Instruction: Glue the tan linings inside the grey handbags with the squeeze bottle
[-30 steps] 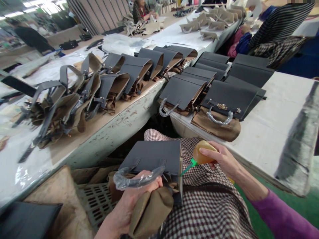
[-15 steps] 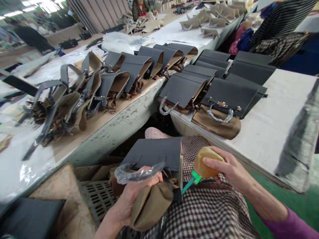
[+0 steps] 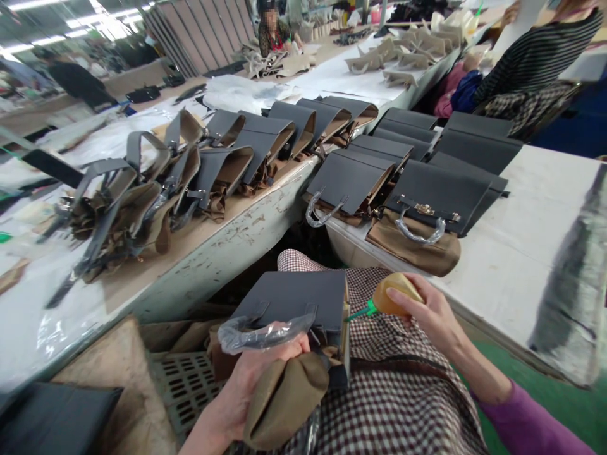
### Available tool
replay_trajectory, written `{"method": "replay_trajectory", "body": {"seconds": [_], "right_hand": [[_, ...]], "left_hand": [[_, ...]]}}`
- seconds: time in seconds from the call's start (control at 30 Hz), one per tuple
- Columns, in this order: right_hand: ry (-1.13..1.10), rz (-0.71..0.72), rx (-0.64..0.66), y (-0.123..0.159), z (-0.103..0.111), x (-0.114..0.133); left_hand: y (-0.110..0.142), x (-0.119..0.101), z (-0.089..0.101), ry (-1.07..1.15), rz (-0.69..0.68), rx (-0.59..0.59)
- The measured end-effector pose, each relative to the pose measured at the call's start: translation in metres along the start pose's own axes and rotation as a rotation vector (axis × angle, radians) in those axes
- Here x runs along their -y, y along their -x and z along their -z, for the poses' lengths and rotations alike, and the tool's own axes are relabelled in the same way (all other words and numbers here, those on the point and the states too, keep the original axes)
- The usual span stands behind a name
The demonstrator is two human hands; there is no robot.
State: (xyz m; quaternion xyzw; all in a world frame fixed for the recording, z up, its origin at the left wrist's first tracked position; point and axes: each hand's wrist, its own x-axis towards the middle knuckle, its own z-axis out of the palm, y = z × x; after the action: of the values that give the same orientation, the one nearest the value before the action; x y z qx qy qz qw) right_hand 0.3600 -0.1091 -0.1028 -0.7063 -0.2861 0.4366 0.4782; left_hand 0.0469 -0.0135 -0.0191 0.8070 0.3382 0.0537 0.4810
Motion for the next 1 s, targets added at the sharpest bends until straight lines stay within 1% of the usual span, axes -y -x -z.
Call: {"method": "replay_trajectory", "body": {"seconds": [0.1,0.23,0.3,0.37,0.43,0.47,0.57,0.63,0.67,0.7,0.73,0.77,0.83,0.87,0.9,0.93,1.0], "right_hand": [[0.065,0.007,-0.046,-0.006,-0.005,-0.01],[0.131,0.026,-0.103,-0.008,-0.007,-0.019],[0.127,0.032,-0.136,-0.008,-0.005,-0.019],[0.08,0.027,-0.163,-0.007,0.0,-0.017],[-0.068,0.003,-0.179,-0.005,0.004,-0.013],[-0.196,-0.028,-0.182,-0.004,0.006,-0.011],[-0.716,-0.154,-0.126,0.0,0.013,-0.003],[-1.014,-0.209,-0.034,0.004,0.017,0.001],[-1.113,-0.22,0.016,0.005,0.018,0.003],[-1.18,-0.226,0.062,0.007,0.02,0.005],[-1.215,-0.233,0.103,0.008,0.021,0.007],[-1.231,-0.237,0.14,0.009,0.021,0.008],[-1.241,-0.234,0.212,0.01,0.018,0.011],[-1.251,-0.226,0.245,0.011,0.016,0.012],[-1.266,-0.221,0.276,0.012,0.013,0.015],[-1.282,-0.221,0.307,0.013,0.009,0.017],[-1.304,-0.234,0.364,0.016,-0.001,0.025]], "left_hand": [[-0.003,-0.007,0.001,0.136,0.045,-0.022],[-0.006,-0.008,0.005,0.252,0.041,-0.01],[-0.007,-0.005,0.008,0.225,-0.029,-0.038],[-0.009,-0.002,0.012,0.152,-0.161,-0.13],[-0.014,-0.002,0.019,0.075,-0.278,-0.231],[-0.018,-0.003,0.023,0.04,-0.314,-0.273],[-0.032,-0.011,0.042,-0.069,-0.33,-0.421],[-0.043,-0.017,0.059,-0.146,-0.317,-0.533],[-0.048,-0.021,0.069,-0.186,-0.308,-0.584],[-0.055,-0.024,0.079,-0.222,-0.285,-0.623],[-0.061,-0.028,0.089,-0.236,-0.228,-0.645],[-0.069,-0.032,0.098,-0.193,-0.13,-0.665],[-0.085,-0.038,0.115,0.031,0.115,-0.704],[-0.093,-0.041,0.121,0.172,0.216,-0.72],[-0.101,-0.042,0.125,0.307,0.278,-0.737],[-0.108,-0.043,0.127,0.417,0.301,-0.759],[-0.119,-0.042,0.126,0.558,0.303,-0.79]]}}
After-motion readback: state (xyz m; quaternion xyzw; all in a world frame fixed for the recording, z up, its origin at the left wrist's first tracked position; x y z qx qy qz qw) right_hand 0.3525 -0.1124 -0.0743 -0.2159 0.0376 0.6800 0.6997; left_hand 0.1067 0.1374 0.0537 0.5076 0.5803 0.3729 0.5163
